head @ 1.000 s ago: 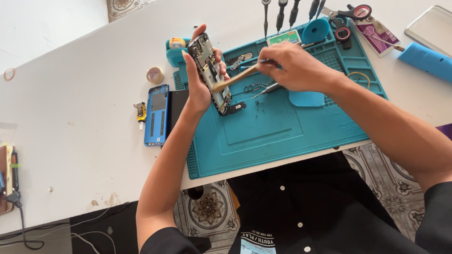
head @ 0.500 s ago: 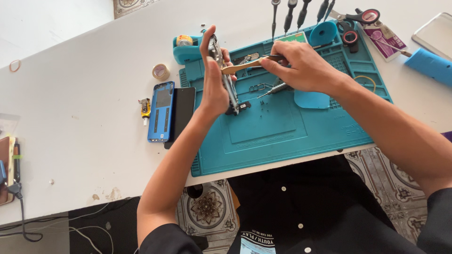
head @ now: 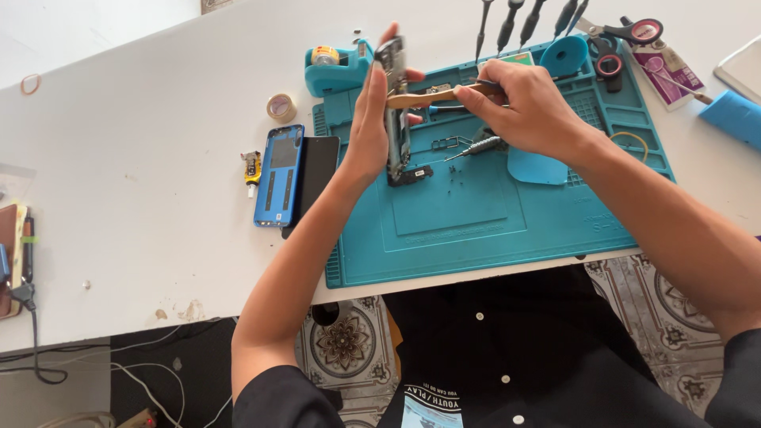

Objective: The person cleans the interior of a disassembled smartphone using a brush and then uses a screwdriver to remove screws from the battery area. The person continues to manipulate internal components with their fingers and tools.

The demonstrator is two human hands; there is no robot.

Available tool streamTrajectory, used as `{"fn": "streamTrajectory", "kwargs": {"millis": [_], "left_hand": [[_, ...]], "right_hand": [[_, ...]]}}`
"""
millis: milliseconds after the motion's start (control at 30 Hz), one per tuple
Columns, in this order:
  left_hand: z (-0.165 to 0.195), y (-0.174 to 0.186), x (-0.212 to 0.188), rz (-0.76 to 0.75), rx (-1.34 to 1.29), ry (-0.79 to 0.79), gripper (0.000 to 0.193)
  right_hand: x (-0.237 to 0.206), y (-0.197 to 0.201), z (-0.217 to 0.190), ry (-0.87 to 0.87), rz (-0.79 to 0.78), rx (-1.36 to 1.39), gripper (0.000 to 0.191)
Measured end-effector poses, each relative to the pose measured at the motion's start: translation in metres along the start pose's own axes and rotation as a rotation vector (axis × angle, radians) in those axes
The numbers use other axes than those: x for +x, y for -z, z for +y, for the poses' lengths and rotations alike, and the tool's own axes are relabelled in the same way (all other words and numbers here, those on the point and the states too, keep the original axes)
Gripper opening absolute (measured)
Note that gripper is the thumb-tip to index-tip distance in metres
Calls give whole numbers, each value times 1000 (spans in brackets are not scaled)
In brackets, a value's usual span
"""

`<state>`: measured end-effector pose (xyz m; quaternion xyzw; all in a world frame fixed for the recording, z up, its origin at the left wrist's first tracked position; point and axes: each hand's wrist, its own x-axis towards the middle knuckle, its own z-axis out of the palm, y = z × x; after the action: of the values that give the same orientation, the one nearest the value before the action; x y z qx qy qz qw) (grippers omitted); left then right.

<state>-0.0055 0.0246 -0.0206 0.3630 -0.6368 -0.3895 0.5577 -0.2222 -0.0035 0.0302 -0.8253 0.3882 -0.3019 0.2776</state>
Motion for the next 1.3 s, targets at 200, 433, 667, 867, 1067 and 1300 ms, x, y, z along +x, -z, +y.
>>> {"fn": "streamTrajectory", "kwargs": {"millis": [200, 433, 667, 867, 1067, 1300], "left_hand": [[3, 9, -5, -94, -213, 168, 72], [-17, 20, -9, -61, -302, 233, 79], [-23, 5, -15, -100, 114, 45, 64], [1, -28, -33, -76, 678, -48, 97], [13, -31, -30, -9, 637, -49, 99], [11, -22, -27, 40, 588, -23, 93]], "right_hand": [[-1, -6, 17, 88, 72, -102, 45], [3, -7, 29, 121, -138, -154, 50], [6, 1, 29, 247, -59, -284, 43], [6, 2, 32, 229, -34, -273, 28], [3, -3, 29, 236, -56, -208, 29], [5, -2, 25, 200, -87, -172, 35]]}}
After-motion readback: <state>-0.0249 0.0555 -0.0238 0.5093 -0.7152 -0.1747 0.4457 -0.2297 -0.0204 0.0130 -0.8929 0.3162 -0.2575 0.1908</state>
